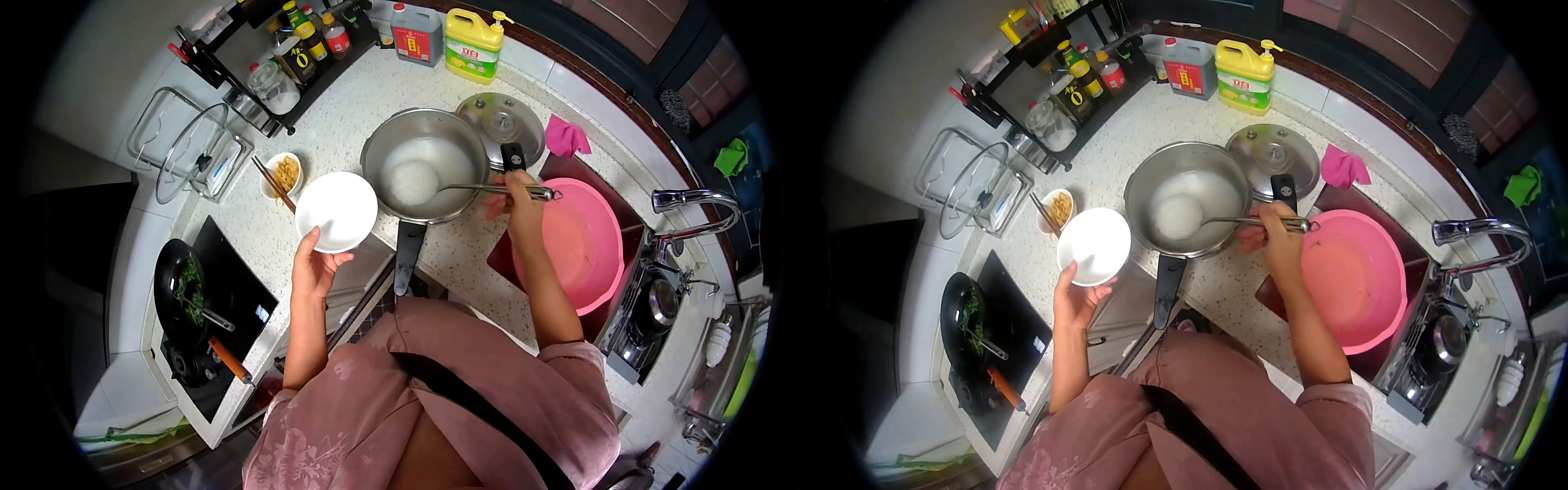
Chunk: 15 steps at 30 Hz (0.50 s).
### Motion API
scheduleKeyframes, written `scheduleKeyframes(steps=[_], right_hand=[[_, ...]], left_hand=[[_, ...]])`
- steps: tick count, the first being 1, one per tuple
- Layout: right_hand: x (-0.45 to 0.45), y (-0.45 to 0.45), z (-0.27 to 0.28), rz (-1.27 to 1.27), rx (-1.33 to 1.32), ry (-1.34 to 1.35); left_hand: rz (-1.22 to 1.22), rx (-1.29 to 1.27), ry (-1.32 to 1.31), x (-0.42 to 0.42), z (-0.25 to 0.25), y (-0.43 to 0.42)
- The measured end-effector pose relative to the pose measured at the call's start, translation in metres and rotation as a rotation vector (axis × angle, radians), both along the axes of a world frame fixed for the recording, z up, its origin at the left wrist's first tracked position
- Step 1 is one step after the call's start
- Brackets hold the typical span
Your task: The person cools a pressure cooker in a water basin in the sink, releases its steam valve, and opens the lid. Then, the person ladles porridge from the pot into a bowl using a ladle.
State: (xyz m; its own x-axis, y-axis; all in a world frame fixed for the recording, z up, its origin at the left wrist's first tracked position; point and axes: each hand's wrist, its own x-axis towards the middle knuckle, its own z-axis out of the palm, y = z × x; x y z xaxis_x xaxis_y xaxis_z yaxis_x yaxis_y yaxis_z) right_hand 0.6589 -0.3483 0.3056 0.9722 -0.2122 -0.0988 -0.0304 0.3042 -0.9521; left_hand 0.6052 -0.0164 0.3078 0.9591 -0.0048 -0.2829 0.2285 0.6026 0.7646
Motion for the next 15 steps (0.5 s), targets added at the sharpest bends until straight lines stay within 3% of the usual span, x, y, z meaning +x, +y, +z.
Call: scheduleKeyframes(steps=[8,15], right_hand=[[0.000,-0.021,0.048,-0.042,-0.067,-0.142],[-0.007,-0.025,0.124,-0.099,-0.090,-0.295]], left_hand=[[-0.045,0.063,0.015,0.022,0.008,-0.006],[-0.137,0.182,-0.008,0.044,0.007,-0.026]])
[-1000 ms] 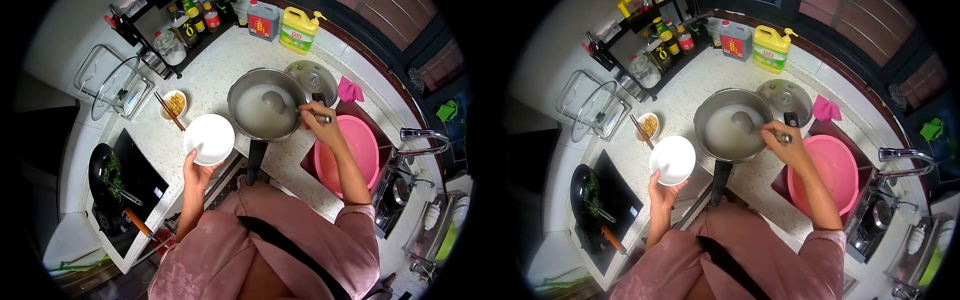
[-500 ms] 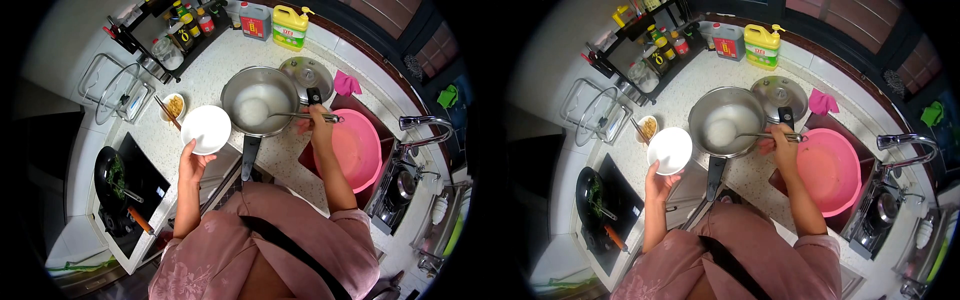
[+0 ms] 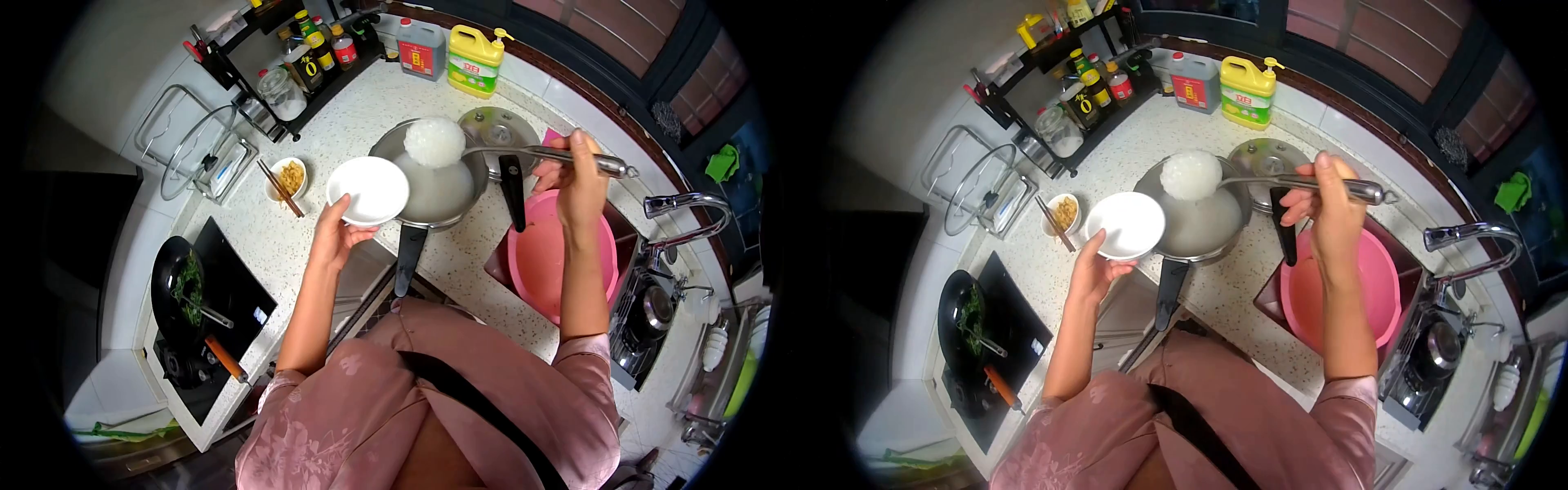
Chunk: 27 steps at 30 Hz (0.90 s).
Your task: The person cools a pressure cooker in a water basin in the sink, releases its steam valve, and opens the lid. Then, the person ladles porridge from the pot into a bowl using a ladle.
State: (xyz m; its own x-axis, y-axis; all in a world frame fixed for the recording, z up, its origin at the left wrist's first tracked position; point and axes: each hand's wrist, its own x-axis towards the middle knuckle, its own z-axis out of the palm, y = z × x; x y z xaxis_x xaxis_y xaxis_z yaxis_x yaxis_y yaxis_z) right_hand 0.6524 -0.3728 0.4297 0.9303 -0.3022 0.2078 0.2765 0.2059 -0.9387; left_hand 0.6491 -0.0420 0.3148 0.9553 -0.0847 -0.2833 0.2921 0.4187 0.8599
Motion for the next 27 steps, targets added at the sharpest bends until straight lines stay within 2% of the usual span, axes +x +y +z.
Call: scheduleKeyframes(steps=[3,6,7,9,10,13,15,16,17,19,21,25,27], right_hand=[[-0.012,0.004,0.016,0.039,0.008,-0.056],[-0.031,0.015,0.011,0.099,-0.304,-0.168],[-0.045,0.022,0.014,0.179,-0.389,-0.134],[-0.032,0.018,0.005,0.388,-0.834,-0.787],[-0.048,0.021,0.003,0.257,-1.086,-0.886],[-0.065,0.025,0.002,0.358,-1.163,-0.837],[-0.062,0.016,-0.003,0.389,-1.147,-0.802],[-0.057,0.012,-0.016,0.268,-1.048,-0.770],[-0.056,0.015,-0.016,0.263,-0.826,-0.556],[-0.054,0.021,-0.017,0.183,-0.202,-0.230],[-0.034,0.015,-0.012,0.145,0.068,-0.153],[-0.013,0.003,-0.020,0.156,0.120,-0.127],[-0.007,0.002,-0.033,0.106,-0.280,-0.077]], left_hand=[[-0.012,-0.066,0.029,0.012,0.002,-0.025],[-0.068,-0.100,-0.001,0.019,-0.005,-0.042],[-0.081,-0.102,-0.017,0.021,-0.007,-0.047],[-0.096,-0.116,-0.044,0.024,-0.011,-0.050],[-0.105,-0.141,-0.050,0.025,-0.013,-0.050],[-0.111,-0.164,-0.058,0.021,-0.016,-0.048],[-0.113,-0.160,-0.059,0.019,-0.017,-0.046],[-0.109,-0.167,-0.054,0.019,-0.017,-0.046],[-0.106,-0.173,-0.047,0.018,-0.016,-0.045],[-0.115,-0.229,-0.043,0.018,-0.016,-0.043],[-0.124,-0.286,-0.042,0.014,-0.011,-0.039],[-0.095,-0.163,-0.042,-0.004,0.009,-0.023],[-0.029,-0.175,-0.012,-0.013,0.013,-0.012]])
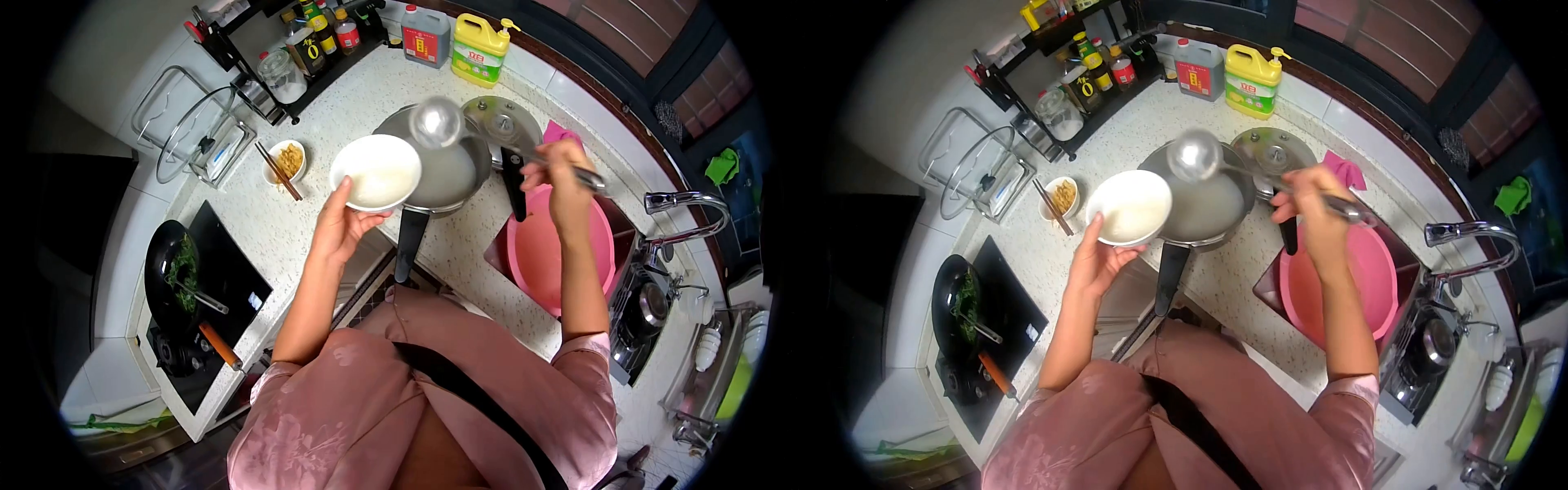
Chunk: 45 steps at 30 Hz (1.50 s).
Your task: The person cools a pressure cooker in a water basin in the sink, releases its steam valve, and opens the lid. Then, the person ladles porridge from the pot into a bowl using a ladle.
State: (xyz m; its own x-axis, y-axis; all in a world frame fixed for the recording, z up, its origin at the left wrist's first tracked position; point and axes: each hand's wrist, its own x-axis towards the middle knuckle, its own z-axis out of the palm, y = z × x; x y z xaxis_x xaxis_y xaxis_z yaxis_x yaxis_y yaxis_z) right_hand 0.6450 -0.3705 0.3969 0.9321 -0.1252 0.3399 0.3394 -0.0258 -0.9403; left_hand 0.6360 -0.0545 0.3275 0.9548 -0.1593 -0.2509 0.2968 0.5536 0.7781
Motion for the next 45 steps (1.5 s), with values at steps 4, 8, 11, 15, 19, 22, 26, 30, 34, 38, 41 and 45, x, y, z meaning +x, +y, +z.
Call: scheduleKeyframes(steps=[4,8,11,15,19,22,26,30,34,38,41,45], right_hand=[[0.003,0.015,-0.031,0.187,-0.544,-0.213],[0.007,0.028,-0.068,0.241,-0.642,-0.248],[0.018,0.037,-0.087,0.112,0.039,0.404],[0.028,0.028,-0.093,-0.016,0.288,0.462],[0.024,0.013,-0.075,-0.053,0.302,0.406],[0.025,0.001,-0.057,-0.056,0.299,0.315],[0.021,-0.003,-0.010,-0.094,0.256,0.213],[0.013,-0.004,0.050,-0.043,0.273,0.019],[-0.007,0.006,0.076,-0.006,0.225,-0.042],[-0.035,0.021,0.060,0.162,-0.034,-0.192],[-0.043,0.018,0.061,0.341,-0.574,-0.571],[-0.048,0.022,0.047,0.240,-0.578,-0.611]], left_hand=[[0.054,-0.034,-0.004,-0.013,0.001,0.021],[0.109,-0.050,-0.008,-0.024,-0.003,0.035],[0.120,-0.080,-0.004,-0.029,-0.006,0.039],[0.131,-0.075,-0.014,-0.031,0.000,0.039],[0.129,-0.082,-0.012,-0.029,-0.001,0.037],[0.099,-0.090,-0.018,-0.022,-0.005,0.034],[0.025,-0.110,0.004,-0.009,-0.012,0.028],[-0.047,-0.031,-0.017,0.006,-0.009,0.011],[-0.078,-0.043,-0.053,0.015,-0.005,-0.011],[-0.091,-0.052,-0.073,0.021,-0.009,-0.024],[-0.085,-0.056,-0.079,0.022,-0.011,-0.026],[-0.058,-0.126,-0.060,0.017,-0.010,-0.023]])
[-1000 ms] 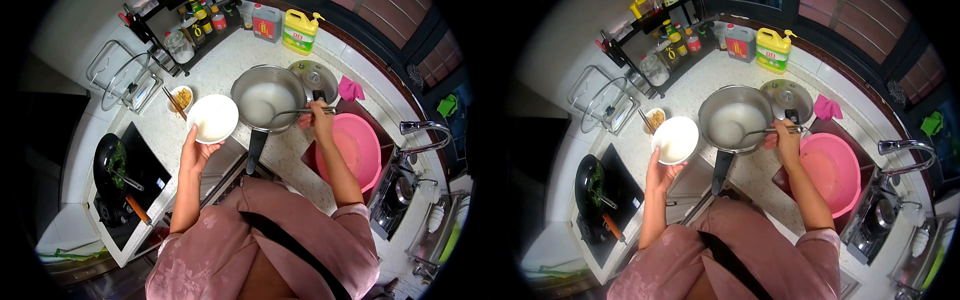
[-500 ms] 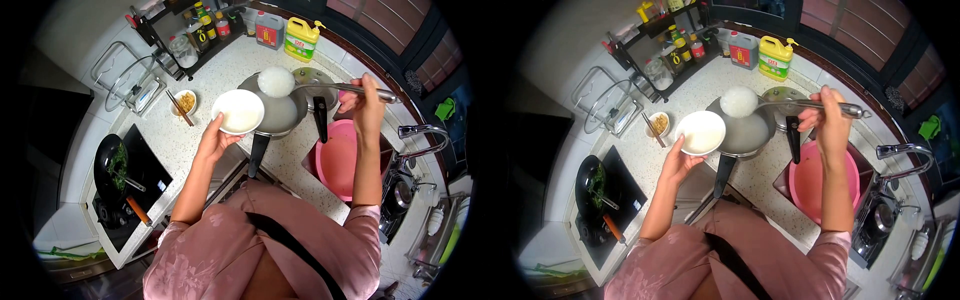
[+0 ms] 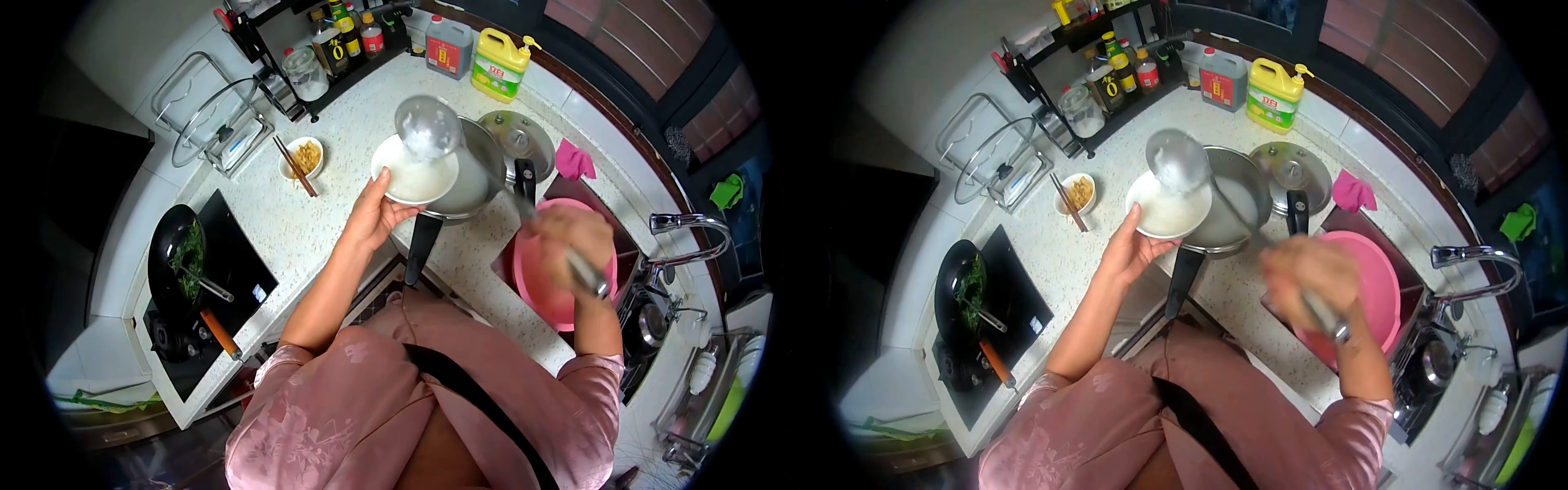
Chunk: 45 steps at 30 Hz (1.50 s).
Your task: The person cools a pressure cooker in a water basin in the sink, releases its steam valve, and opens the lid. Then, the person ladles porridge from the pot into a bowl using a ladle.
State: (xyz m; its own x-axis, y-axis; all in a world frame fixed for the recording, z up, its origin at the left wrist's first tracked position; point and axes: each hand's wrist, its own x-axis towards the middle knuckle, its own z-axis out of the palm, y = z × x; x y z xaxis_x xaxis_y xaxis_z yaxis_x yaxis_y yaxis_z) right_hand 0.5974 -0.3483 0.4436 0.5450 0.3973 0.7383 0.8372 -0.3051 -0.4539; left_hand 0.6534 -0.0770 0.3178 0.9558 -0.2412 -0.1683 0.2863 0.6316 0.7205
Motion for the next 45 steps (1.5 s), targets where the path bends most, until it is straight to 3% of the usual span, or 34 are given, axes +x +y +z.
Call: scheduleKeyframes(steps=[3,8,15,17,18,21,23,25,29,37,45], right_hand=[[0.016,-0.004,-0.011,-0.071,0.712,0.493],[0.053,-0.020,-0.027,-0.014,1.098,0.695],[0.064,-0.008,-0.080,-0.256,0.690,0.793],[0.066,0.003,-0.110,-0.185,0.517,0.673],[0.070,0.009,-0.121,-0.169,0.359,0.473],[0.067,0.020,-0.130,-0.150,0.139,0.488],[0.072,0.024,-0.140,-0.128,0.192,0.550],[0.073,0.026,-0.137,-0.187,0.622,1.042],[0.083,0.004,-0.136,-0.284,0.814,1.058],[0.070,-0.017,-0.065,-0.364,0.778,0.835],[0.051,-0.018,0.010,-0.216,0.872,0.613]], left_hand=[[-0.006,0.040,0.022,-0.002,-0.003,0.007],[0.042,0.041,0.025,-0.007,0.000,0.023],[0.161,0.040,0.004,-0.030,0.005,0.051],[0.179,0.042,0.004,-0.037,0.004,0.057],[0.186,0.040,0.004,-0.041,0.003,0.059],[0.199,0.025,0.028,-0.046,-0.005,0.068],[0.204,0.013,0.055,-0.048,-0.007,0.070],[0.213,0.029,0.049,-0.051,-0.004,0.068],[0.215,0.041,0.023,-0.052,0.000,0.065],[0.114,-0.002,0.015,-0.040,-0.009,0.056],[0.035,0.045,-0.017,-0.020,-0.006,0.027]])
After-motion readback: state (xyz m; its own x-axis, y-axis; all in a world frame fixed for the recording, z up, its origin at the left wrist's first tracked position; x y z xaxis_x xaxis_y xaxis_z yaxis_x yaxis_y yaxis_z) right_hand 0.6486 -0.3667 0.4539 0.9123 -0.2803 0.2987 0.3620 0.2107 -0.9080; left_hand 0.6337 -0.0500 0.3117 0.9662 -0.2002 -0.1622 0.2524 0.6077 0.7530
